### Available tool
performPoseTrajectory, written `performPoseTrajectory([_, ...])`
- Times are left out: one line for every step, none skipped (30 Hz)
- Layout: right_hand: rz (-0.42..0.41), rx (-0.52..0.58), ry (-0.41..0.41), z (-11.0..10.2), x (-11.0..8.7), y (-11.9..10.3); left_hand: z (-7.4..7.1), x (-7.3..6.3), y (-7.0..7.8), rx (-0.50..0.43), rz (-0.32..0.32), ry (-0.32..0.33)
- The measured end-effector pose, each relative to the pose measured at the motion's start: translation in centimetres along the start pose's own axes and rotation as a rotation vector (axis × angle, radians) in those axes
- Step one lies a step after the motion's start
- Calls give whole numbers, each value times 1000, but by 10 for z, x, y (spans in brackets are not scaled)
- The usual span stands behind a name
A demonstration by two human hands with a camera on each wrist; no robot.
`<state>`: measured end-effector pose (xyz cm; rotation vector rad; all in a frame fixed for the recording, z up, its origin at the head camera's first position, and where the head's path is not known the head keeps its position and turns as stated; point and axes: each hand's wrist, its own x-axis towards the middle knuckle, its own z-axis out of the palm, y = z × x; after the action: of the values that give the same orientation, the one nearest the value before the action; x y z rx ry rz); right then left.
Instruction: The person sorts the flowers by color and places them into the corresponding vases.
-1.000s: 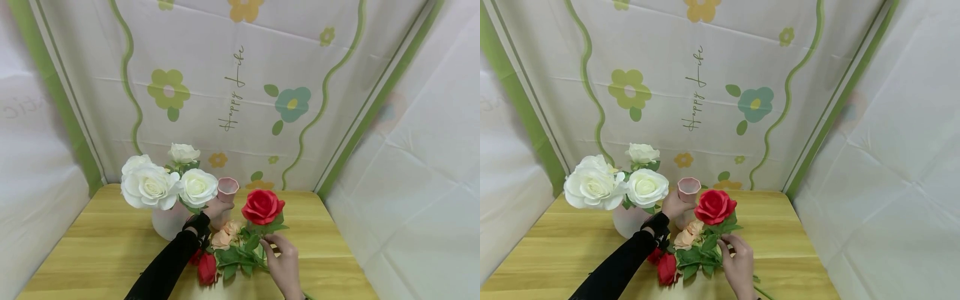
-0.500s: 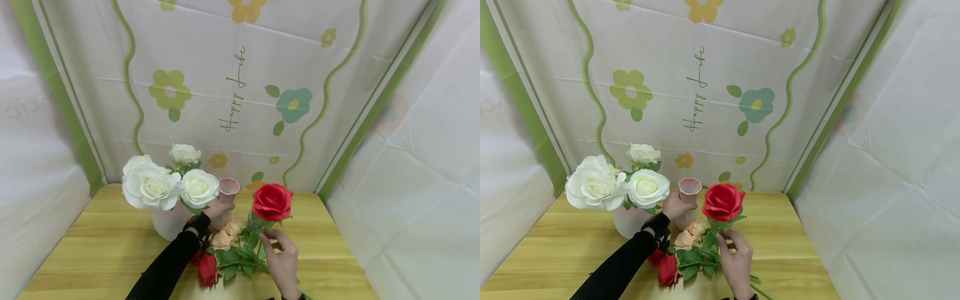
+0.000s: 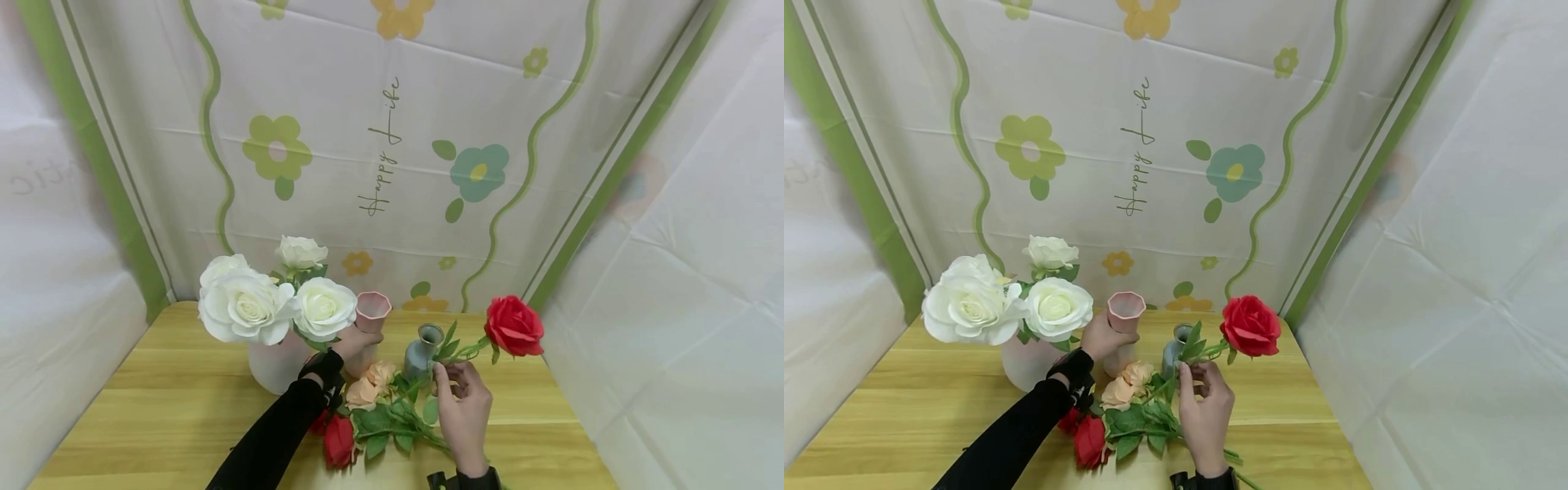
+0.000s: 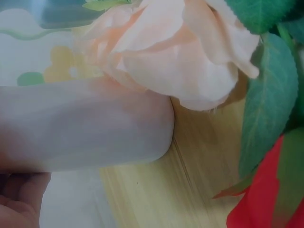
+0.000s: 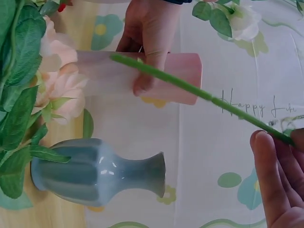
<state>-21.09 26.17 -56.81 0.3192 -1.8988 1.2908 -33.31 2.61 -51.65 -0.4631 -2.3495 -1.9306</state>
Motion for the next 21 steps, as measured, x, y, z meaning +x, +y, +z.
performPoseTrajectory([7,28,12,-1,7,-20,0,0,1,-4,1,1])
performPoseTrajectory([13,52,25,-1,15,-42,1,0,2,-5,-3,1])
performPoseTrajectory([18,70,37,-2,22,-66,1,0,3,0,-12,3])
performPoseTrajectory([12,89,52,-2,30,-86,1,-1,4,4,-18,4])
performPoseTrajectory([10,104,64,-3,37,-106,0,-1,5,13,-23,5])
performPoseTrajectory([1,119,73,-3,43,-122,0,-1,6,23,-28,8])
performPoseTrajectory([-19,116,78,-2,44,-115,0,-2,7,32,-34,11])
performPoseTrajectory([-51,159,86,-1,43,-105,-1,-2,9,37,-41,13])
performPoseTrajectory([-62,172,90,0,46,-108,-1,-3,10,39,-39,14])
performPoseTrajectory([-71,174,96,0,50,-110,-2,-4,11,38,-36,14])
performPoseTrajectory([-86,177,100,0,53,-111,-2,-4,12,36,-36,15])
performPoseTrajectory([-93,177,104,1,57,-112,-3,-5,13,32,-35,15])
performPoseTrajectory([-96,171,106,1,60,-113,-3,-5,14,27,-36,14])
performPoseTrajectory([-80,150,115,1,66,-123,-4,-5,14,27,-35,16])
performPoseTrajectory([-57,107,117,1,74,-141,-4,-6,15,33,-30,19])
performPoseTrajectory([-55,100,120,1,76,-143,-4,-6,14,44,-34,18])
performPoseTrajectory([-59,90,123,2,79,-144,-4,-6,13,56,-41,20])
performPoseTrajectory([-64,92,127,3,81,-146,-4,-6,12,67,-43,23])
performPoseTrajectory([-65,94,132,4,82,-147,-4,-6,11,75,-49,22])
performPoseTrajectory([-74,101,137,5,83,-147,-3,-5,9,82,-51,23])
performPoseTrajectory([-72,109,140,6,84,-145,-3,-5,8,83,-53,21])
